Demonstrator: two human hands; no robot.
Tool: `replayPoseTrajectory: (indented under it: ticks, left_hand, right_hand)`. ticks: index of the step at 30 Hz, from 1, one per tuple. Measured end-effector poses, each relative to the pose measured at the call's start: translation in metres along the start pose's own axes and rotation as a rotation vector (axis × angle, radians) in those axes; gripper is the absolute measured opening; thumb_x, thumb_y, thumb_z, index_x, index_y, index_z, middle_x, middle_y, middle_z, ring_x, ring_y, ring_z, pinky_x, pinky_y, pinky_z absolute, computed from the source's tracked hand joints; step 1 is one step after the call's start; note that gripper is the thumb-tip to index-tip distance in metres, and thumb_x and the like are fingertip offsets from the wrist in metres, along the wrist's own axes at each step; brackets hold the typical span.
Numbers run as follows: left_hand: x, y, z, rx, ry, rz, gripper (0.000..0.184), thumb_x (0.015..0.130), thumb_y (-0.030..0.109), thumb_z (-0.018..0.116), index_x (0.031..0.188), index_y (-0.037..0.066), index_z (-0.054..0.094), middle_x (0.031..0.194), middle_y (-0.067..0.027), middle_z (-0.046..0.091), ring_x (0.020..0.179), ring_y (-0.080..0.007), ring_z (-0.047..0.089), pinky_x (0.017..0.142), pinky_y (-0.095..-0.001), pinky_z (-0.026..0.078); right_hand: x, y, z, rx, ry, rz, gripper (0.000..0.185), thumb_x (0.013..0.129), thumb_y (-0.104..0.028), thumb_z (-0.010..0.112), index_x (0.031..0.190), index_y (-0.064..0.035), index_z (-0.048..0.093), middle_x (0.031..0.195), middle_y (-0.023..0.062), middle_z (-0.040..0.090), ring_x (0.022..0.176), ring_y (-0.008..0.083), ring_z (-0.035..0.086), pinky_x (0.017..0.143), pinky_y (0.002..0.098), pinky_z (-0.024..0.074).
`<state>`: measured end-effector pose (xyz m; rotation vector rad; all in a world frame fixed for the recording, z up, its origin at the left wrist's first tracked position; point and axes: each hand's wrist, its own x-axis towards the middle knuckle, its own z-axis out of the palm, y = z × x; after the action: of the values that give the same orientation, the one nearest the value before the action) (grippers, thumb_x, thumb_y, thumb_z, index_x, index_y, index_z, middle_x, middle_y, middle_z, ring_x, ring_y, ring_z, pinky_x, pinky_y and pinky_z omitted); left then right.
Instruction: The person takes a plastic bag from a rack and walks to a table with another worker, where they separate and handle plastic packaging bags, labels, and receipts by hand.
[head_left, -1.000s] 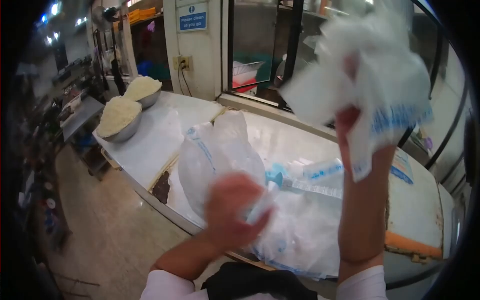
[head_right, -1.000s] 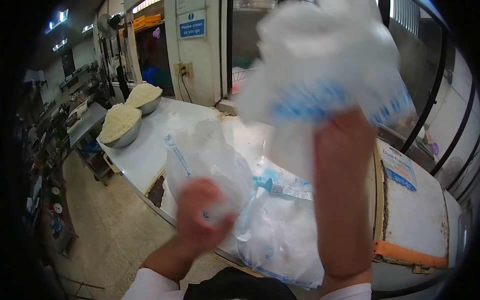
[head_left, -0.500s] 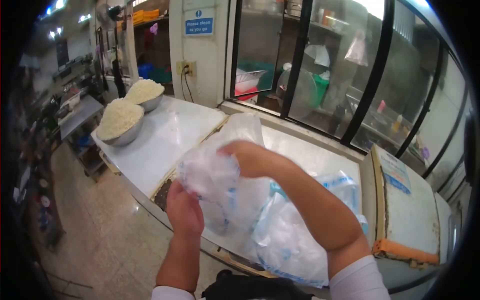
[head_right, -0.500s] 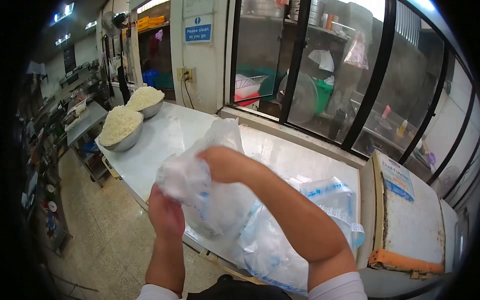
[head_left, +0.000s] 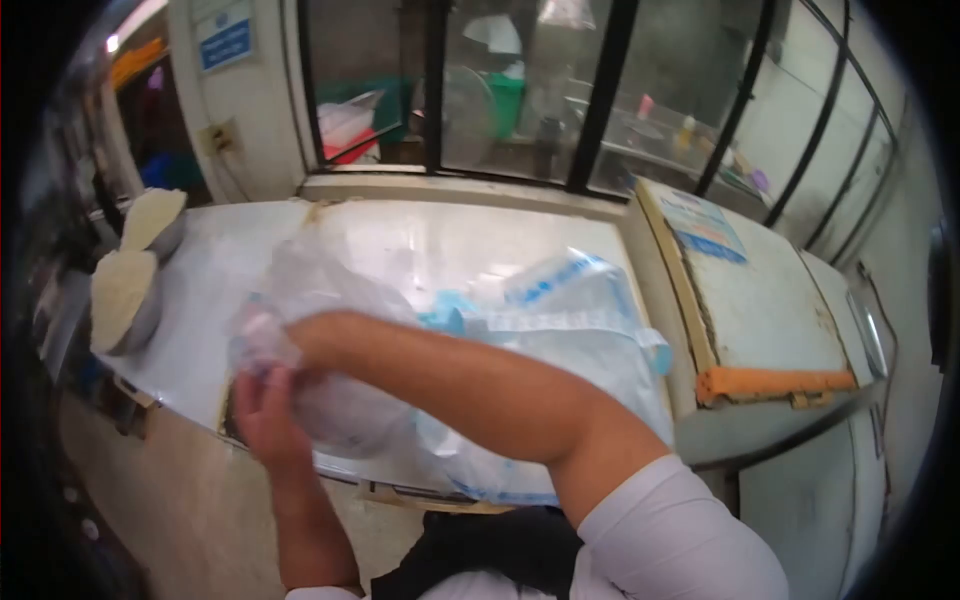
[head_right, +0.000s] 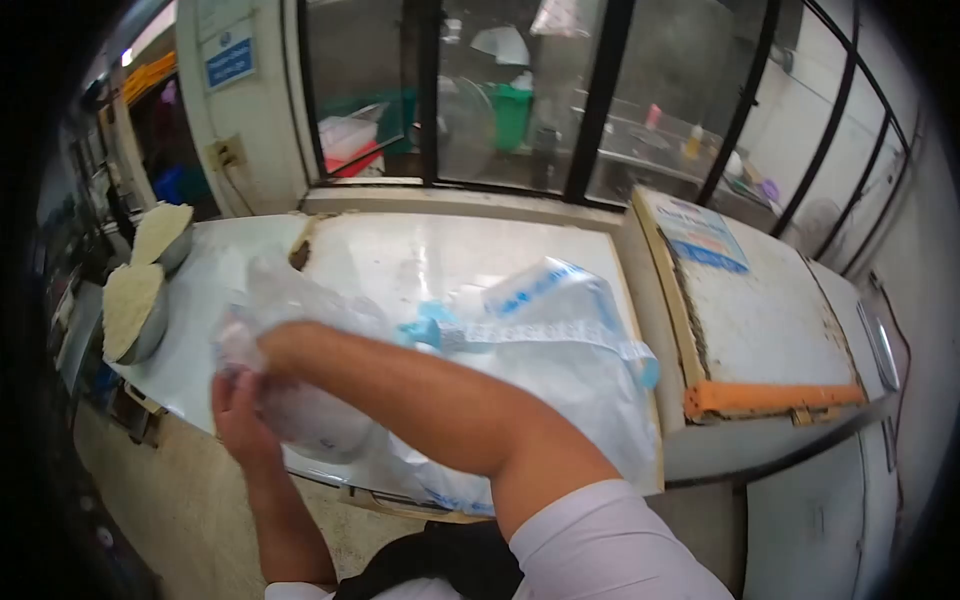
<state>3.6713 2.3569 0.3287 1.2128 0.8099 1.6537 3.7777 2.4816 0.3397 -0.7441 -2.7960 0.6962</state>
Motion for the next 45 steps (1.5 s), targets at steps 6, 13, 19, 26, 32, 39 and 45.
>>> replayPoseTrajectory:
  ticks: [6,13,19,26,32,39,45]
  left_hand:
    - [0.009,0.010,-0.021,-0.023,0.099,0.227,0.041,0.096,0.016,0.053,0.131,-0.005,0.049,0.132,-0.0147,0.052,0.122,-0.0226,0.048,0.107,-0.0364,0.034]
    - [-0.031,0.047,0.047,0.246,0.226,0.876,0.063,0.097,0.037,0.046,0.144,-0.004,0.035,0.152,-0.0214,0.033,0.140,-0.0328,0.034,0.117,-0.0480,0.022]
    - [-0.076,0.023,0.093,0.304,-0.963,0.462,0.044,0.082,0.015,0.069,0.123,0.001,0.061,0.120,-0.0180,0.065,0.111,-0.0370,0.063,0.096,-0.0445,0.049]
    - [-0.088,-0.016,0.101,0.519,-1.020,0.285,0.038,0.077,0.009,0.076,0.114,0.003,0.067,0.111,-0.0136,0.069,0.102,-0.0287,0.066,0.088,-0.0367,0.050]
    - [-0.086,-0.024,0.092,0.493,-0.953,0.092,0.034,0.080,0.009,0.073,0.113,0.003,0.068,0.109,-0.0129,0.070,0.100,-0.0232,0.066,0.086,-0.0324,0.049]
    - [-0.088,-0.029,0.088,0.452,-0.920,-0.047,0.033,0.082,0.012,0.073,0.113,0.003,0.068,0.109,-0.0112,0.071,0.097,-0.0200,0.066,0.086,-0.0318,0.049]
    - [-0.084,-0.031,0.101,0.438,-0.887,-0.064,0.032,0.084,0.014,0.073,0.113,0.003,0.068,0.109,-0.0107,0.071,0.100,-0.0190,0.066,0.086,-0.0318,0.050]
  right_hand:
    - [-0.164,-0.143,-0.136,-0.017,0.568,0.278,0.029,0.083,-0.022,0.065,0.107,-0.0094,0.074,0.098,0.0117,0.073,0.091,0.0227,0.070,0.083,0.0344,0.0541]
    - [-0.368,-0.126,-0.080,0.216,1.079,0.577,0.027,0.089,-0.013,0.069,0.112,-0.0006,0.069,0.093,0.0062,0.071,0.082,0.0102,0.065,0.072,0.0232,0.0516]
    - [-0.439,-0.091,0.023,0.150,1.125,1.077,0.023,0.090,-0.010,0.067,0.110,0.0005,0.069,0.095,0.0088,0.073,0.085,0.0125,0.066,0.076,0.0259,0.0525]
    - [-0.451,-0.093,0.037,-0.043,1.119,1.129,0.022,0.089,-0.005,0.061,0.109,-0.0002,0.069,0.098,0.0144,0.072,0.090,0.0232,0.069,0.080,0.0315,0.0530]
    - [-0.467,-0.092,0.027,-0.273,0.706,1.375,0.035,0.084,0.000,0.059,0.118,-0.0039,0.066,0.117,0.0170,0.066,0.108,0.0338,0.062,0.092,0.0390,0.0505]
    - [-0.442,-0.072,0.038,-0.492,0.485,1.326,0.038,0.085,-0.001,0.055,0.121,-0.0081,0.064,0.133,0.0160,0.058,0.123,0.0328,0.054,0.104,0.0415,0.0437]
    - [-0.384,-0.073,0.022,-0.436,0.684,1.054,0.037,0.084,-0.001,0.055,0.119,-0.0089,0.065,0.124,0.0161,0.063,0.115,0.0333,0.059,0.101,0.0423,0.0450]
